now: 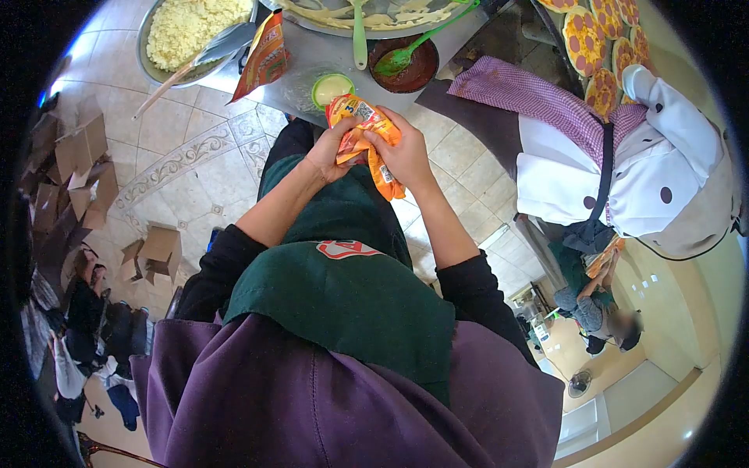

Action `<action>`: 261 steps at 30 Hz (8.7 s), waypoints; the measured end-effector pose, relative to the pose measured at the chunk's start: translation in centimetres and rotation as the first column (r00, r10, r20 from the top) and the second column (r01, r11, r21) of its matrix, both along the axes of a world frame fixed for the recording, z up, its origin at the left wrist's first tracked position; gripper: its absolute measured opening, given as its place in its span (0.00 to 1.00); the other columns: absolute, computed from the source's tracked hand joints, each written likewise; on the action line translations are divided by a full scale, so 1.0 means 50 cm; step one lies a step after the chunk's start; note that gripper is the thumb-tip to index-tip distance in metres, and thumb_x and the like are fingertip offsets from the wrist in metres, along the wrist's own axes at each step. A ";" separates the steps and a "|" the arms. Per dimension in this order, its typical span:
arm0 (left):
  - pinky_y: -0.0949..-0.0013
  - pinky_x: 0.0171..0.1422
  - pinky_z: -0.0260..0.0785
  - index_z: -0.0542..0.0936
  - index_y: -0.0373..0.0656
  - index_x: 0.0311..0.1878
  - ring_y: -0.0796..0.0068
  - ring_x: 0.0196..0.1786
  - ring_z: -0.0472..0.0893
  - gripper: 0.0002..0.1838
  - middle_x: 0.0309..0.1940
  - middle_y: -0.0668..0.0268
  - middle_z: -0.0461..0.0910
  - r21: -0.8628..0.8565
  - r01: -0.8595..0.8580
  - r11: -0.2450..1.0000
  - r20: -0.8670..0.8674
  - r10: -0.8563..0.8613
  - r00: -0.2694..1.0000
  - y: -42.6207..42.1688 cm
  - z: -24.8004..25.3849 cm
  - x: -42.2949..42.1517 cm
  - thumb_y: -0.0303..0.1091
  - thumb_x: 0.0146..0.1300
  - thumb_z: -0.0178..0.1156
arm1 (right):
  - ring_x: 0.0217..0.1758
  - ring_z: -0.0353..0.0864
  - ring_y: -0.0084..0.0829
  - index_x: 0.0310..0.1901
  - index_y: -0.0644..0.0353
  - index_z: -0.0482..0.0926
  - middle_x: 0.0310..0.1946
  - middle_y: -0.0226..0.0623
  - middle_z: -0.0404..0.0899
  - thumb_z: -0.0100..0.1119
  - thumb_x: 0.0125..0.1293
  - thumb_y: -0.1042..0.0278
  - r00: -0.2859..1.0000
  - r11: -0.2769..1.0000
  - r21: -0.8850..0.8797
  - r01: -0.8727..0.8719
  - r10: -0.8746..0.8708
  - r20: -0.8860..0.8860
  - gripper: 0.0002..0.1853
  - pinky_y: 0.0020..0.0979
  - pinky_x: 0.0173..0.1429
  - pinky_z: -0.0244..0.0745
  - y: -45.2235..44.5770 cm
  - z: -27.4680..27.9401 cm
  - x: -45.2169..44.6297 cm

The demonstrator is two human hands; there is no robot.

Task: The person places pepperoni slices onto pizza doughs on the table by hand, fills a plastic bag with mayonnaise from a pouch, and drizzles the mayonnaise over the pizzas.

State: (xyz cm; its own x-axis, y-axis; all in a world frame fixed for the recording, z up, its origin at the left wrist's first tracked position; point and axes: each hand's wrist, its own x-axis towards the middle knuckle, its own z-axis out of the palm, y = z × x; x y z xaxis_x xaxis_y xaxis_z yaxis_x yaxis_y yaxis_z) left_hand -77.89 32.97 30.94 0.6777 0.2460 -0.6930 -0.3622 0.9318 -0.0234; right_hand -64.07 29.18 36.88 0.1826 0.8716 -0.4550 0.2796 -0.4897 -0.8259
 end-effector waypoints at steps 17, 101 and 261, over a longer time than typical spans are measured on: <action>0.80 0.13 0.58 0.72 0.45 0.40 0.80 0.17 0.74 0.13 0.23 0.70 0.76 0.002 0.037 0.999 -0.200 -0.036 0.979 -0.008 0.045 0.034 0.45 0.62 0.55 | 0.42 0.83 0.33 0.50 0.67 0.74 0.38 0.47 0.81 0.60 0.59 0.73 0.982 0.993 0.099 0.057 -0.074 0.172 0.17 0.28 0.45 0.76 -0.012 0.011 -0.012; 0.79 0.12 0.51 0.71 0.48 0.38 0.84 0.15 0.69 0.22 0.20 0.74 0.72 0.138 0.065 0.988 -0.297 -0.021 0.955 -0.010 0.057 0.071 0.59 0.63 0.50 | 0.41 0.83 0.36 0.46 0.66 0.76 0.36 0.47 0.82 0.57 0.58 0.79 0.958 0.967 0.235 0.094 -0.152 0.242 0.13 0.28 0.43 0.75 -0.028 0.001 -0.006; 0.65 0.60 0.66 0.80 0.42 0.47 0.65 0.51 0.78 0.15 0.47 0.61 0.79 0.765 0.625 0.155 -0.643 0.242 0.727 0.140 -0.089 -0.094 0.40 0.60 0.58 | 0.23 0.71 0.20 0.35 0.62 0.74 0.22 0.29 0.73 0.52 0.65 0.72 0.997 0.981 0.188 0.049 -0.036 -0.070 0.04 0.24 0.28 0.67 0.080 -0.083 -0.044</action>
State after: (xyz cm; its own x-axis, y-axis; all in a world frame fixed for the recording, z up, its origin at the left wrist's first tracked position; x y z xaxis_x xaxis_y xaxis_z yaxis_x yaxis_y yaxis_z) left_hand -82.61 39.96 26.47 0.4495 0.8657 -0.2205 0.3123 0.0790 0.9467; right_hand -66.28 33.17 32.73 0.1964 0.9351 -0.2951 0.2033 -0.3332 -0.9207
